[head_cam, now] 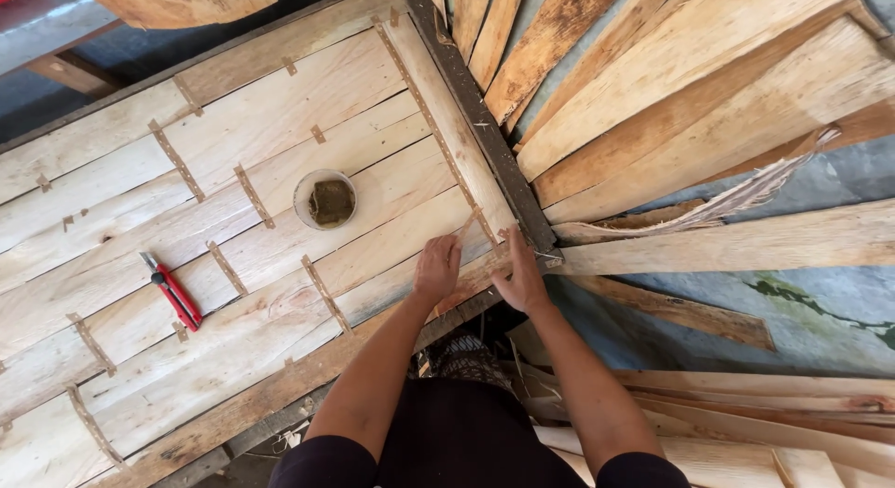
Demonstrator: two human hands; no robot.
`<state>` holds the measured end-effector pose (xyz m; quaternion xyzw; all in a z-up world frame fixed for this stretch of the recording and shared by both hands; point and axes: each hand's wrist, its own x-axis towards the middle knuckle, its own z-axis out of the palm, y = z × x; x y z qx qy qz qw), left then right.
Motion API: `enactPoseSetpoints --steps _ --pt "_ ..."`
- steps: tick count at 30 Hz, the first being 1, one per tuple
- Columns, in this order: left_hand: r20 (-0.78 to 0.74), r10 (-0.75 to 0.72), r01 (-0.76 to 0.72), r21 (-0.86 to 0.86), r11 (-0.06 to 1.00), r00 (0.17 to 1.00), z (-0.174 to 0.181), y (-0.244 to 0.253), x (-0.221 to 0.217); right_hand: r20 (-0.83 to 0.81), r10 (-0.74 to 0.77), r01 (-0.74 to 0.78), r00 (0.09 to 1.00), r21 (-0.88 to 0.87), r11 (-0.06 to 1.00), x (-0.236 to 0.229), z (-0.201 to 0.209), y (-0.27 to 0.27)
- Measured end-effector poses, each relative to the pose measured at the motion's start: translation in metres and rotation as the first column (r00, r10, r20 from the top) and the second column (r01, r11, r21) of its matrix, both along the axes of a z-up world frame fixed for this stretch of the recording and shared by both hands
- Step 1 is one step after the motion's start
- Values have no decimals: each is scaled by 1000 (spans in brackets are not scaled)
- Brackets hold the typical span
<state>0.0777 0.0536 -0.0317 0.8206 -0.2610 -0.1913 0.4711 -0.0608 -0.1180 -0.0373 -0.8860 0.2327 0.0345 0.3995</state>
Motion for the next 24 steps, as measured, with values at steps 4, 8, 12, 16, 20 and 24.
enactPoseSetpoints --steps 4,8,12,16,20,24 --pt "10 -16 16 -27 999 1000 -6 2 0 20 -120 120 993 -8 993 0 -2 7" --pt "12 -8 8 -34 999 1000 -10 2 2 -283 35 -130 959 -324 937 12 -1 22" --pt "21 -14 14 -24 1000 1000 -15 3 5 -528 53 -219 847 -257 941 36 36 28" --pt "1 -38 38 15 999 999 -11 1 4 -611 66 -231 789 -195 953 41 55 25" --pt "-22 -61 60 -10 998 998 -8 6 4 -454 108 -211 885 -183 960 20 24 10" --pt "84 -155 160 -50 986 984 2 13 4 -167 107 -127 980 -111 986 7 12 -5"
